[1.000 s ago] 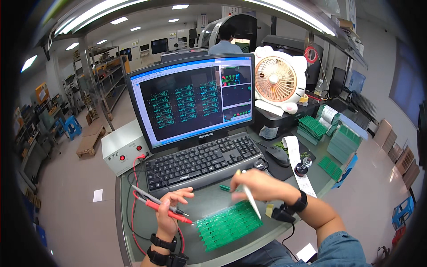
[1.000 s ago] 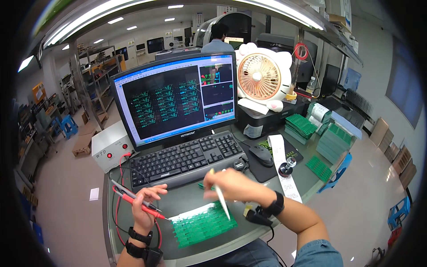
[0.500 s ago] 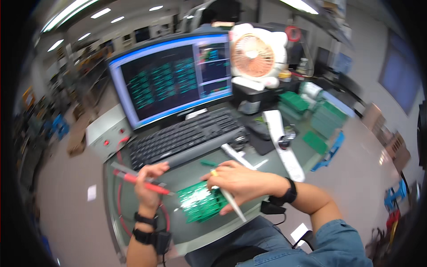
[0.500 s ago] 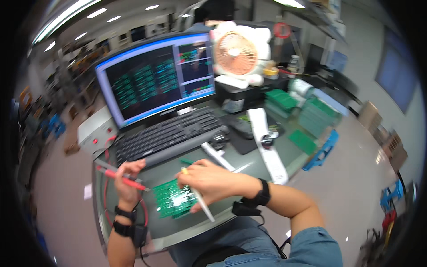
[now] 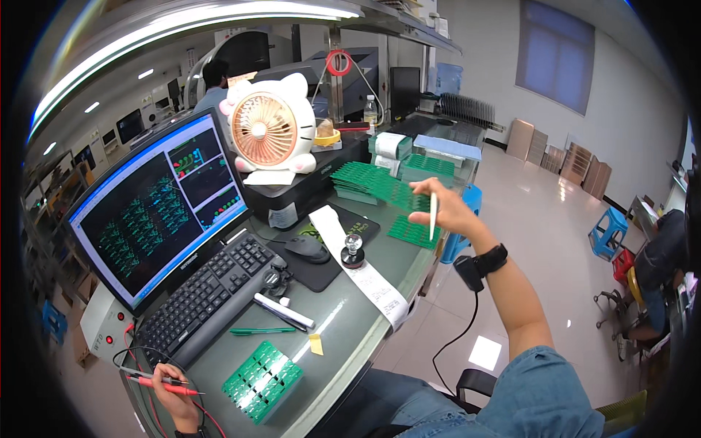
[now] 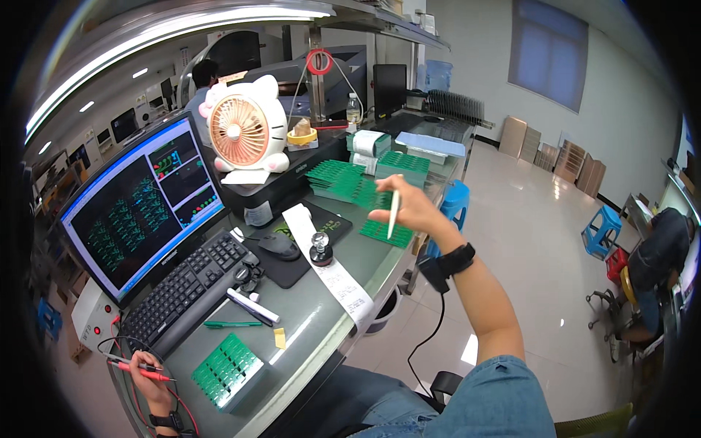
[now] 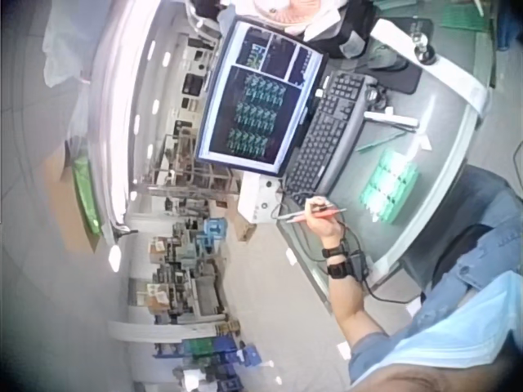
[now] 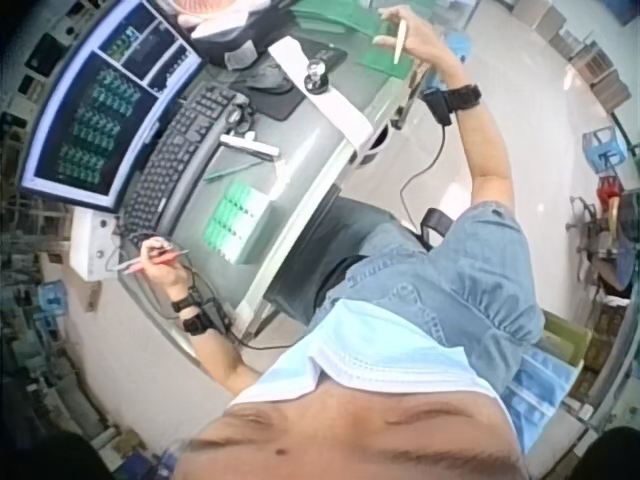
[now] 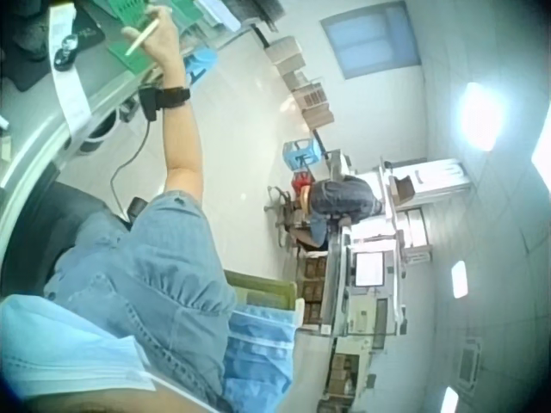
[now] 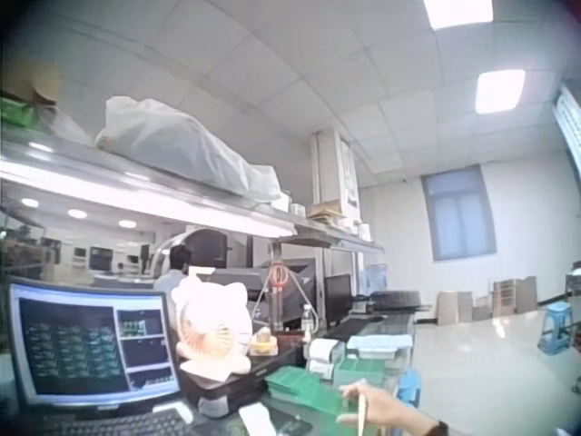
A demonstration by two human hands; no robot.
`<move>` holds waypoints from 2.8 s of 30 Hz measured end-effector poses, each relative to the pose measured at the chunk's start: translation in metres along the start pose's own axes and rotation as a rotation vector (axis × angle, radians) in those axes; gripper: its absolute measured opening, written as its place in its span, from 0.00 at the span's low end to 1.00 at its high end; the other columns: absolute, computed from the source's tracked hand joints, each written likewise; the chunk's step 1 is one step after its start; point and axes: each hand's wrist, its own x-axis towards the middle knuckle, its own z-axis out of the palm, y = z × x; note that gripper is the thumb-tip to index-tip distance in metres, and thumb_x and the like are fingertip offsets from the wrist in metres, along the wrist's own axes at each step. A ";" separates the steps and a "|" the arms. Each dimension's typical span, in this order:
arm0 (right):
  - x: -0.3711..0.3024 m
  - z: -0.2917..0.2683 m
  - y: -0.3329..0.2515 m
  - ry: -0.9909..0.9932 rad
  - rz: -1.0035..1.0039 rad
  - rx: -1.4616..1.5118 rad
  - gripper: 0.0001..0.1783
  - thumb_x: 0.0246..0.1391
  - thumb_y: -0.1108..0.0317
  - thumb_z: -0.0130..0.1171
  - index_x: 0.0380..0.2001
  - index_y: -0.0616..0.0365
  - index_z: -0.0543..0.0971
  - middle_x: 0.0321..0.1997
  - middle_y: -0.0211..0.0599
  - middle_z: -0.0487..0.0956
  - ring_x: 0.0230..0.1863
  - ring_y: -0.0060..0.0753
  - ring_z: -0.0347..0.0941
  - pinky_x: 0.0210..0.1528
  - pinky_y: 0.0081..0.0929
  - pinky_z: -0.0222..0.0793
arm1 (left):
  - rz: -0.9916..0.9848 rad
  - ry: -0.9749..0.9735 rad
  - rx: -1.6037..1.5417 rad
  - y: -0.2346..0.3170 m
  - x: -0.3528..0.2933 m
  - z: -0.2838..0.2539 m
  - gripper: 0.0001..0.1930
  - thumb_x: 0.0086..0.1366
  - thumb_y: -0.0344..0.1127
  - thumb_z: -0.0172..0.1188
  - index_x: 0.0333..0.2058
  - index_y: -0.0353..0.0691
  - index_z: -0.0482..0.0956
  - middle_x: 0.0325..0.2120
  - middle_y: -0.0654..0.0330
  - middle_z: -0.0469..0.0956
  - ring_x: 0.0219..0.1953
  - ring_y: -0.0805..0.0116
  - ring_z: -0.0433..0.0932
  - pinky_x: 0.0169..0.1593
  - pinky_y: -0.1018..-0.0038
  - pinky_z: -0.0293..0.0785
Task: Inspect and test green printed circuit boards using probes, a magnifying loupe, and a computer interface.
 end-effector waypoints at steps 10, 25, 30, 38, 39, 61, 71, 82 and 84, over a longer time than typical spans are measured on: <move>-0.041 0.044 0.110 -0.181 0.246 -0.366 0.36 0.42 0.41 0.69 0.46 0.54 0.71 0.46 0.44 0.75 0.56 0.48 0.68 0.69 0.56 0.36 | -0.136 -0.087 0.399 0.011 0.005 -0.005 0.19 0.67 0.45 0.45 0.20 0.42 0.65 0.14 0.65 0.64 0.16 0.77 0.66 0.22 0.80 0.61; -0.053 0.088 0.026 -0.369 0.095 0.774 0.31 0.67 0.44 0.38 0.42 0.62 0.78 0.27 0.27 0.73 0.29 0.15 0.65 0.31 0.15 0.61 | 0.227 -0.130 1.556 0.078 -0.055 0.064 0.09 0.61 0.36 0.59 0.31 0.35 0.73 0.22 0.56 0.73 0.23 0.61 0.72 0.29 0.69 0.68; -0.052 0.106 0.031 -0.307 0.238 0.822 0.19 0.66 0.56 0.43 0.39 0.60 0.77 0.26 0.26 0.73 0.27 0.13 0.65 0.29 0.14 0.59 | 0.190 -0.649 1.255 0.066 -0.094 0.173 0.05 0.55 0.30 0.60 0.30 0.36 0.77 0.22 0.58 0.74 0.24 0.65 0.75 0.30 0.73 0.70; -0.050 0.105 0.028 -0.335 0.239 0.902 0.13 0.61 0.60 0.52 0.38 0.60 0.76 0.29 0.28 0.76 0.29 0.13 0.67 0.31 0.13 0.61 | 0.451 -1.132 1.241 0.002 -0.106 0.269 0.12 0.58 0.43 0.63 0.35 0.42 0.78 0.33 0.59 0.77 0.37 0.59 0.76 0.38 0.66 0.73; -0.051 0.107 0.028 -0.334 0.242 0.900 0.13 0.61 0.60 0.52 0.38 0.60 0.76 0.29 0.28 0.76 0.29 0.13 0.67 0.31 0.13 0.61 | 0.491 -1.103 1.248 -0.009 -0.105 0.279 0.15 0.59 0.45 0.62 0.39 0.42 0.77 0.39 0.57 0.76 0.43 0.57 0.74 0.43 0.65 0.72; -0.061 0.099 0.017 -0.487 0.091 0.583 0.09 0.53 0.65 0.64 0.32 0.57 0.76 0.26 0.26 0.79 0.27 0.16 0.72 0.28 0.18 0.66 | 0.647 -1.065 1.237 -0.068 -0.093 0.294 0.29 0.60 0.61 0.56 0.53 0.47 0.75 0.55 0.54 0.69 0.63 0.48 0.60 0.65 0.51 0.55; -0.053 0.094 0.018 -0.554 -0.006 0.453 0.09 0.52 0.65 0.63 0.30 0.58 0.76 0.26 0.31 0.79 0.27 0.21 0.74 0.29 0.22 0.67 | 0.624 -1.065 1.214 -0.067 -0.092 0.293 0.29 0.59 0.60 0.57 0.52 0.47 0.75 0.55 0.54 0.69 0.63 0.48 0.61 0.65 0.53 0.57; 0.008 0.091 -0.003 -0.266 -0.074 0.315 0.22 0.52 0.60 0.65 0.50 0.53 0.76 0.36 0.40 0.81 0.32 0.36 0.77 0.37 0.31 0.72 | 0.637 -1.056 1.198 -0.067 -0.091 0.294 0.28 0.59 0.59 0.58 0.51 0.47 0.75 0.55 0.54 0.70 0.61 0.48 0.64 0.64 0.53 0.59; 0.015 0.104 0.003 -0.327 -0.228 0.158 0.24 0.47 0.59 0.68 0.48 0.50 0.77 0.43 0.46 0.80 0.43 0.50 0.76 0.44 0.36 0.71 | 0.647 -1.055 1.191 -0.068 -0.091 0.294 0.28 0.59 0.59 0.58 0.51 0.47 0.75 0.55 0.53 0.70 0.61 0.48 0.64 0.64 0.53 0.59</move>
